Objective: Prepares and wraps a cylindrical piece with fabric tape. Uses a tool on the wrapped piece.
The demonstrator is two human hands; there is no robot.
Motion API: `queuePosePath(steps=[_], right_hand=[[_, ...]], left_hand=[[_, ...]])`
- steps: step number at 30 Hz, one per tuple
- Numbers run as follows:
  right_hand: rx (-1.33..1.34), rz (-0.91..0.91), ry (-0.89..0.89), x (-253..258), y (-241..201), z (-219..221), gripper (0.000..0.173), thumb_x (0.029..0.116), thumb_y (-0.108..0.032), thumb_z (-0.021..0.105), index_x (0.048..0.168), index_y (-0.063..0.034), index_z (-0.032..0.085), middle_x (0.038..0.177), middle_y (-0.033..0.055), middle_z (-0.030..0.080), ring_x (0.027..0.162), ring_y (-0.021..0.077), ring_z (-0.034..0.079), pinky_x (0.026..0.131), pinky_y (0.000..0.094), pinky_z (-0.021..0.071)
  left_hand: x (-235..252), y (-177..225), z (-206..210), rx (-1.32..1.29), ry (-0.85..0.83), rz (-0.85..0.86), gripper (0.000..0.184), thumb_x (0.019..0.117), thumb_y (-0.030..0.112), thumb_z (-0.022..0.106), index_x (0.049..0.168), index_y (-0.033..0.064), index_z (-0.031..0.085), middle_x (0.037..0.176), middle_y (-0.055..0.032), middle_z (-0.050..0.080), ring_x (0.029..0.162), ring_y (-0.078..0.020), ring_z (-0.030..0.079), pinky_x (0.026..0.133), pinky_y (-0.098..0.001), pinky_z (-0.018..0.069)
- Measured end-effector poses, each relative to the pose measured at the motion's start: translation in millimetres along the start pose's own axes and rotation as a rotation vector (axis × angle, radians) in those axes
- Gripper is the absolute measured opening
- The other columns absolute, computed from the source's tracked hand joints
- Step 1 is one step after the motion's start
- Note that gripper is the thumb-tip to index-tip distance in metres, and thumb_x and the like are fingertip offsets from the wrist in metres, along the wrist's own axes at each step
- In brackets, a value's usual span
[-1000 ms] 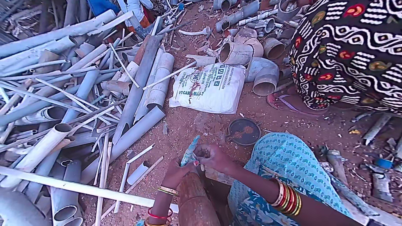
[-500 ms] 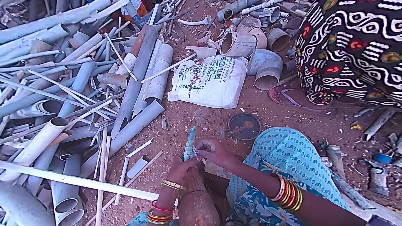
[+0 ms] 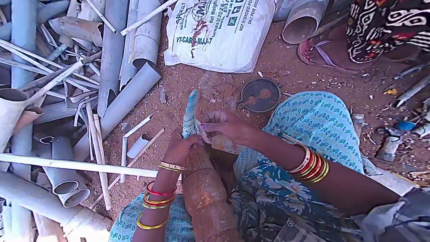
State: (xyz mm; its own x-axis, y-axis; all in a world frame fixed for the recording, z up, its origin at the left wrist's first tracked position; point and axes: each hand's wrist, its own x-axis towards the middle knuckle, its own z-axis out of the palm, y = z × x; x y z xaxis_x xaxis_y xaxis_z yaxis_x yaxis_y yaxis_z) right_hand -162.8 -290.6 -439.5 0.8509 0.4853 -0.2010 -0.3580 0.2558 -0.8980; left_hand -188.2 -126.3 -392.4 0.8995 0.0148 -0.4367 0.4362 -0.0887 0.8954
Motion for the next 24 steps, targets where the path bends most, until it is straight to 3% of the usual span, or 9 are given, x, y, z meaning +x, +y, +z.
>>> queuePosePath(steps=[3,6,8,12,14,18,21,24], right_hand=[[-0.078,0.003,-0.007,2,-9,-1,0.008,0.1014,0.001,0.055,0.095,-0.0011,0.058,0.076,-0.0018,0.058,0.065,0.0037,0.060,0.066,0.0205,0.0552],[-0.355,-0.161,-0.017,3,-12,-8,0.012,0.1028,-0.004,0.054,0.094,0.0020,0.059,0.078,-0.0001,0.054,0.066,0.0014,0.054,0.066,0.0172,0.0479],[-0.474,-0.252,0.007,4,-18,-16,0.015,0.1042,-0.008,0.052,0.092,-0.0007,0.059,0.078,-0.0012,0.052,0.066,-0.0004,0.050,0.062,0.0156,0.0424],[-0.286,-0.259,0.044,3,-29,-28,0.012,0.1034,-0.005,0.051,0.096,-0.0040,0.061,0.083,-0.0055,0.060,0.076,-0.0023,0.059,0.072,0.0159,0.0515],[-0.105,-0.176,0.044,4,-28,-28,0.013,0.1043,-0.003,0.049,0.098,-0.0048,0.060,0.086,-0.0037,0.063,0.080,0.0019,0.065,0.075,0.0211,0.0579],[0.119,-0.027,0.052,6,-18,-22,0.017,0.1061,-0.002,0.045,0.095,-0.0079,0.057,0.080,-0.0037,0.066,0.073,0.0043,0.067,0.072,0.0228,0.0593],[0.092,-0.021,0.069,6,-12,-13,0.016,0.1044,-0.001,0.050,0.092,-0.0073,0.056,0.074,-0.0045,0.063,0.067,0.0021,0.064,0.067,0.0190,0.0562],[0.059,-0.057,0.045,5,-4,-8,0.012,0.1028,0.000,0.052,0.093,-0.0050,0.057,0.076,-0.0028,0.063,0.068,0.0038,0.066,0.067,0.0199,0.0581]], left_hand=[[2,0,0,0.057,-0.009,0.018,0.033,0.0806,-0.020,0.051,0.077,0.0120,0.059,0.056,0.0079,0.057,0.045,0.0029,0.048,0.045,-0.0124,0.0407],[3,3,-2,0.167,-0.021,0.071,0.035,0.0767,-0.019,0.053,0.077,0.0157,0.058,0.057,0.0114,0.056,0.045,0.0046,0.045,0.045,-0.0122,0.0382],[3,6,-6,0.246,-0.044,0.101,0.035,0.0749,-0.017,0.053,0.078,0.0171,0.059,0.059,0.0135,0.057,0.047,0.0063,0.046,0.046,-0.0115,0.0387],[2,9,-11,0.268,-0.151,0.113,0.035,0.0735,-0.017,0.056,0.080,0.0171,0.064,0.064,0.0137,0.063,0.054,0.0073,0.053,0.052,-0.0112,0.0453],[3,7,-11,0.239,-0.185,0.113,0.036,0.0714,-0.015,0.055,0.080,0.0187,0.063,0.062,0.0146,0.061,0.051,0.0079,0.051,0.049,-0.0104,0.0429],[6,4,-15,0.168,-0.203,0.082,0.029,0.0782,-0.011,0.054,0.085,0.0163,0.062,0.063,0.0123,0.060,0.050,0.0061,0.049,0.049,-0.0108,0.0411],[9,3,-18,0.075,-0.177,0.125,0.020,0.0859,-0.003,0.057,0.087,0.0159,0.062,0.064,0.0101,0.059,0.049,0.0048,0.046,0.048,-0.0110,0.0389],[9,4,-20,0.060,-0.093,0.178,0.016,0.0855,-0.001,0.065,0.090,0.0148,0.062,0.067,0.0089,0.061,0.050,0.0032,0.048,0.047,-0.0119,0.0405]])
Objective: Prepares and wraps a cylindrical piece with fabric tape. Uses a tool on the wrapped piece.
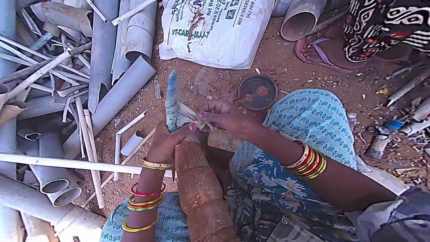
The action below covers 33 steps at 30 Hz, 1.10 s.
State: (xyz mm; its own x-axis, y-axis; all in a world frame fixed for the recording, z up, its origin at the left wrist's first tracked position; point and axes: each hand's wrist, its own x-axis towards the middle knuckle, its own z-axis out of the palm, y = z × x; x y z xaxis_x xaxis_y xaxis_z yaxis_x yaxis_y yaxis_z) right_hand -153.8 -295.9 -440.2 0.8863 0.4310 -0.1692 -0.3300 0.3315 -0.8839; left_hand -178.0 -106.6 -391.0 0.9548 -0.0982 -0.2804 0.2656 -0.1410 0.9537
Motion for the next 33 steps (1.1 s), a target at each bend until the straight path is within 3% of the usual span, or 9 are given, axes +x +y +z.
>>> queuePosePath(steps=[3,8,12,17,22,25,27,29,33], right_hand=[[-0.025,-0.022,-0.040,-5,8,0,0.007,0.1035,-0.002,0.052,0.105,-0.0044,0.058,0.083,0.0009,0.066,0.072,0.0064,0.068,0.068,0.0230,0.0596],[-0.138,-0.061,-0.025,-6,8,3,0.022,0.0963,0.010,0.056,0.116,0.0016,0.058,0.093,0.0092,0.069,0.071,0.0107,0.070,0.065,0.0247,0.0610],[-0.293,-0.019,0.005,-14,0,7,0.033,0.0959,0.009,0.060,0.128,0.0026,0.055,0.099,0.0153,0.067,0.073,0.0139,0.070,0.067,0.0259,0.0603],[-0.339,-0.021,0.036,-13,3,13,0.012,0.0943,0.006,0.065,0.106,0.0046,0.061,0.094,0.0123,0.063,0.066,0.0110,0.067,0.064,0.0248,0.0610],[-0.116,0.062,0.030,-13,7,16,0.011,0.0925,0.012,0.062,0.099,0.0041,0.061,0.083,0.0060,0.064,0.066,0.0087,0.067,0.065,0.0218,0.0594],[-0.025,0.083,0.101,-12,7,15,0.017,0.0941,0.012,0.055,0.094,-0.0036,0.061,0.076,0.0005,0.070,0.067,0.0096,0.070,0.067,0.0242,0.0613],[-0.045,0.044,0.116,-8,13,11,0.017,0.0906,0.005,0.056,0.096,-0.0085,0.065,0.079,-0.0018,0.074,0.070,0.0094,0.073,0.067,0.0248,0.0629],[-0.093,-0.022,0.112,-5,22,8,0.020,0.0850,0.001,0.058,0.092,-0.0155,0.066,0.079,-0.0082,0.074,0.069,0.0055,0.072,0.064,0.0231,0.0625],[-0.209,-0.033,0.095,-7,17,7,0.020,0.0893,0.004,0.057,0.095,-0.0143,0.062,0.081,-0.0124,0.071,0.072,0.0020,0.070,0.067,0.0228,0.0617]], left_hand=[[-2,1,1,0.034,0.066,-0.002,0.024,0.0817,-0.007,0.069,0.091,0.0147,0.064,0.066,0.0098,0.062,0.050,0.0031,0.050,0.048,-0.0121,0.0427],[-4,4,4,0.097,0.139,-0.016,0.030,0.0810,-0.013,0.069,0.095,0.0125,0.061,0.067,0.0102,0.063,0.050,0.0041,0.051,0.049,-0.0113,0.0432],[-4,4,5,0.231,0.163,0.000,0.034,0.0797,-0.011,0.073,0.103,0.0098,0.060,0.070,0.0105,0.061,0.052,0.0052,0.050,0.050,-0.0104,0.0419],[-3,2,6,0.446,0.181,0.009,0.035,0.0810,0.000,0.080,0.108,0.0059,0.058,0.074,0.0093,0.058,0.055,0.0061,0.048,0.053,-0.0113,0.0406],[2,-4,12,0.416,0.120,0.008,0.035,0.0814,-0.001,0.078,0.110,0.0008,0.058,0.072,0.0044,0.055,0.055,0.0017,0.048,0.054,-0.0153,0.0428],[0,3,9,0.379,0.071,-0.076,0.037,0.0845,0.001,0.078,0.116,-0.0046,0.059,0.083,-0.0052,0.060,0.069,-0.0083,0.056,0.067,-0.0259,0.0502],[2,10,7,0.368,0.043,-0.117,0.042,0.0865,0.004,0.078,0.122,-0.0086,0.059,0.101,-0.0178,0.066,0.091,-0.0204,0.063,0.085,-0.0379,0.0523],[2,14,6,0.354,0.005,-0.110,0.053,0.0877,0.003,0.076,0.133,-0.0135,0.053,0.122,-0.0293,0.063,0.114,-0.0310,0.062,0.101,-0.0443,0.0482],[0,20,4,0.460,-0.039,-0.122,0.060,0.0896,0.003,0.073,0.141,-0.0120,0.047,0.130,-0.0317,0.060,0.121,-0.0385,0.060,0.104,-0.0518,0.0466]])
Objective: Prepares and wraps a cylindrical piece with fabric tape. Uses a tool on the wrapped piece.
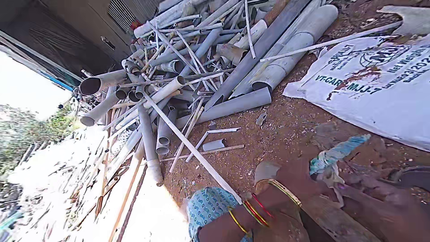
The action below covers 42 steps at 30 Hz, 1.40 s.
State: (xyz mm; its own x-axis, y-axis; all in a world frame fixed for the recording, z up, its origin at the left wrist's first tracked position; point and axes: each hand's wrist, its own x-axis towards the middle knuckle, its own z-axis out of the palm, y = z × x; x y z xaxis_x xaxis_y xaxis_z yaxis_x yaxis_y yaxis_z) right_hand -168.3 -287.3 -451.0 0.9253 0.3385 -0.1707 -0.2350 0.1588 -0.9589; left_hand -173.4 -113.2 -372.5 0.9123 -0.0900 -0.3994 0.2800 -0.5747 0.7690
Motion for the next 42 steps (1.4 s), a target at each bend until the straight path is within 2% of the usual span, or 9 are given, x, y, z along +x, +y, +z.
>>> queuePosePath(steps=[6,9,13,19,23,26,29,33,42], right_hand=[[-0.257,-0.044,0.004,-5,-26,0,0.010,0.0883,0.005,0.061,0.097,-0.0003,0.062,0.086,-0.0114,0.067,0.080,-0.0054,0.065,0.078,0.0173,0.0564],[-0.357,-0.147,-0.010,-4,-24,-10,0.020,0.0902,0.001,0.061,0.105,0.0142,0.062,0.095,0.0019,0.068,0.085,-0.0019,0.064,0.083,0.0206,0.0550],[-0.109,-0.023,0.011,-3,-24,-10,0.015,0.0947,0.000,0.056,0.100,-0.0135,0.058,0.084,-0.0178,0.068,0.078,-0.0037,0.067,0.076,0.0187,0.0582],[0.101,0.166,0.092,-12,-46,12,0.024,0.1003,0.005,0.046,0.095,-0.0156,0.056,0.074,-0.0159,0.064,0.062,-0.0035,0.058,0.062,0.0140,0.0500],[-0.185,-0.052,0.056,-7,-31,-1,0.010,0.0932,0.001,0.054,0.100,-0.0043,0.057,0.087,-0.0115,0.064,0.079,-0.0047,0.064,0.077,0.0175,0.0562],[-0.437,-0.295,0.080,-4,-16,-9,0.029,0.0929,-0.011,0.055,0.106,0.0133,0.062,0.097,0.0060,0.065,0.086,-0.0042,0.060,0.079,0.0155,0.0512],[-0.285,-0.217,0.105,-4,-15,-6,0.010,0.0967,-0.007,0.054,0.103,-0.0033,0.061,0.083,-0.0108,0.065,0.073,-0.0085,0.061,0.068,0.0126,0.0530],[0.004,0.056,0.071,-7,-33,1,0.013,0.1030,0.001,0.047,0.112,0.0014,0.056,0.079,-0.0050,0.061,0.059,-0.0006,0.057,0.057,0.0166,0.0519],[0.021,0.071,0.105,0,-45,-20,0.011,0.1051,-0.003,0.046,0.109,-0.0015,0.056,0.076,-0.0043,0.053,0.050,-0.0016,0.043,0.045,0.0138,0.0358]], left_hand=[[-5,6,-10,0.202,-0.135,0.018,0.058,0.0904,0.003,0.071,0.142,-0.0110,0.048,0.132,-0.0323,0.059,0.124,-0.0421,0.058,0.105,-0.0560,0.0443],[-7,8,-12,0.231,-0.188,0.036,0.062,0.0898,0.003,0.070,0.145,-0.0110,0.045,0.138,-0.0320,0.056,0.129,-0.0426,0.054,0.109,-0.0555,0.0413],[-5,4,-13,0.073,-0.164,0.077,0.059,0.0883,-0.001,0.072,0.141,-0.0123,0.048,0.128,-0.0323,0.061,0.119,-0.0406,0.060,0.102,-0.0538,0.0465],[-9,6,-14,-0.029,-0.142,0.107,0.053,0.0854,-0.006,0.072,0.133,-0.0168,0.051,0.124,-0.0338,0.060,0.115,-0.0370,0.061,0.100,-0.0478,0.0476],[-7,2,-12,-0.062,-0.166,0.131,0.054,0.0818,-0.010,0.071,0.132,-0.0171,0.052,0.119,-0.0321,0.062,0.107,-0.0321,0.062,0.095,-0.0431,0.0494],[-6,5,-11,-0.005,-0.225,0.075,0.054,0.0846,-0.006,0.072,0.133,-0.0159,0.051,0.122,-0.0317,0.060,0.111,-0.0335,0.060,0.097,-0.0445,0.0483],[-10,13,-9,0.013,-0.232,0.050,0.051,0.0853,-0.005,0.072,0.132,-0.0127,0.052,0.118,-0.0237,0.062,0.103,-0.0206,0.060,0.091,-0.0333,0.0495],[-8,3,-4,-0.018,-0.179,0.067,0.047,0.0806,-0.002,0.073,0.124,-0.0076,0.056,0.101,-0.0080,0.062,0.086,-0.0057,0.059,0.079,-0.0237,0.0504],[-5,-8,-1,-0.169,-0.028,0.125,0.044,0.0741,0.000,0.075,0.114,0.0001,0.057,0.079,0.0084,0.059,0.062,0.0052,0.053,0.059,-0.0123,0.0450]])
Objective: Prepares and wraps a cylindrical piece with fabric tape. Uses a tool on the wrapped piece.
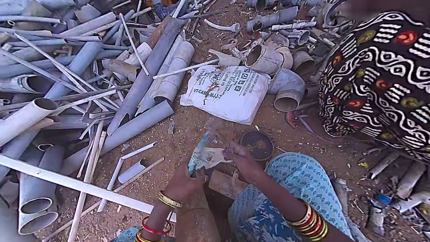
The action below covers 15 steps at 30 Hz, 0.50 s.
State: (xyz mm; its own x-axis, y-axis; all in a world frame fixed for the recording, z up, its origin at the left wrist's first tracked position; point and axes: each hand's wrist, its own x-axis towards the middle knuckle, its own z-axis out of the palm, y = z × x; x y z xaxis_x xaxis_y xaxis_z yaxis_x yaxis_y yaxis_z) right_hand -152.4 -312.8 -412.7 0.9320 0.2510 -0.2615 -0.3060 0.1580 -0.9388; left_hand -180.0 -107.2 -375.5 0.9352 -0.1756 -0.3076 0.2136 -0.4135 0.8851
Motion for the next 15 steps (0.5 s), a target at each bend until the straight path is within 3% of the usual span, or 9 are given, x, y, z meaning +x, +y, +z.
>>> queuePosePath(steps=[3,6,8,10,12,14,15], right_hand=[[-0.085,-0.048,-0.071,3,-1,-11,0.009,0.1030,-0.003,0.047,0.105,-0.0035,0.055,0.072,-0.0064,0.050,0.049,-0.0025,0.041,0.045,0.0137,0.0352],[-0.296,-0.100,-0.161,4,-3,-18,0.009,0.1025,-0.006,0.050,0.105,-0.0011,0.058,0.070,-0.0073,0.047,0.051,-0.0034,0.041,0.049,0.0138,0.0354],[-0.493,-0.147,-0.187,7,-3,-25,0.017,0.1037,-0.009,0.051,0.111,0.0030,0.060,0.074,-0.0034,0.048,0.058,-0.0003,0.042,0.055,0.0177,0.0372],[-0.684,-0.167,-0.188,9,-5,-30,0.024,0.1052,-0.012,0.051,0.118,0.0058,0.061,0.085,0.0078,0.057,0.070,0.0121,0.050,0.067,0.0295,0.0441],[-0.812,-0.139,-0.205,11,-4,-33,0.033,0.1049,-0.015,0.055,0.128,0.0086,0.060,0.107,0.0240,0.067,0.095,0.0333,0.065,0.090,0.0494,0.0494],[-0.907,-0.077,-0.242,13,-4,-33,0.043,0.1049,-0.019,0.057,0.139,0.0075,0.054,0.126,0.0298,0.062,0.118,0.0432,0.061,0.105,0.0565,0.0426],[-0.957,-0.042,-0.265,13,-5,-33,0.046,0.1049,-0.019,0.057,0.143,0.0062,0.051,0.132,0.0310,0.059,0.124,0.0452,0.057,0.108,0.0574,0.0399]], left_hand=[[0,5,-5,-0.039,0.030,-0.023,0.038,0.0802,0.002,0.070,0.116,0.0010,0.057,0.082,0.0071,0.058,0.065,0.0041,0.054,0.060,-0.0134,0.0450],[1,4,-8,-0.243,0.013,-0.002,0.019,0.0834,0.000,0.057,0.099,0.0101,0.057,0.066,0.0130,0.055,0.049,0.0077,0.043,0.046,-0.0101,0.0348],[1,3,-15,-0.323,-0.075,0.007,0.016,0.0886,0.001,0.049,0.096,0.0123,0.058,0.063,0.0139,0.055,0.047,0.0084,0.042,0.044,-0.0092,0.0328],[1,0,-20,-0.310,-0.173,0.001,0.015,0.0920,0.005,0.047,0.097,0.0121,0.058,0.064,0.0137,0.057,0.048,0.0085,0.043,0.044,-0.0089,0.0330],[0,-4,-21,-0.281,-0.232,0.000,0.015,0.0928,0.006,0.046,0.100,0.0113,0.059,0.065,0.0138,0.058,0.049,0.0085,0.043,0.045,-0.0090,0.0330],[0,-6,-20,-0.263,-0.260,-0.001,0.017,0.0927,0.007,0.047,0.105,0.0102,0.058,0.066,0.0131,0.059,0.049,0.0081,0.043,0.045,-0.0090,0.0334],[-1,-7,-20,-0.254,-0.263,-0.009,0.016,0.0927,0.008,0.047,0.104,0.0104,0.058,0.067,0.0127,0.060,0.049,0.0080,0.044,0.045,-0.0091,0.0339]])
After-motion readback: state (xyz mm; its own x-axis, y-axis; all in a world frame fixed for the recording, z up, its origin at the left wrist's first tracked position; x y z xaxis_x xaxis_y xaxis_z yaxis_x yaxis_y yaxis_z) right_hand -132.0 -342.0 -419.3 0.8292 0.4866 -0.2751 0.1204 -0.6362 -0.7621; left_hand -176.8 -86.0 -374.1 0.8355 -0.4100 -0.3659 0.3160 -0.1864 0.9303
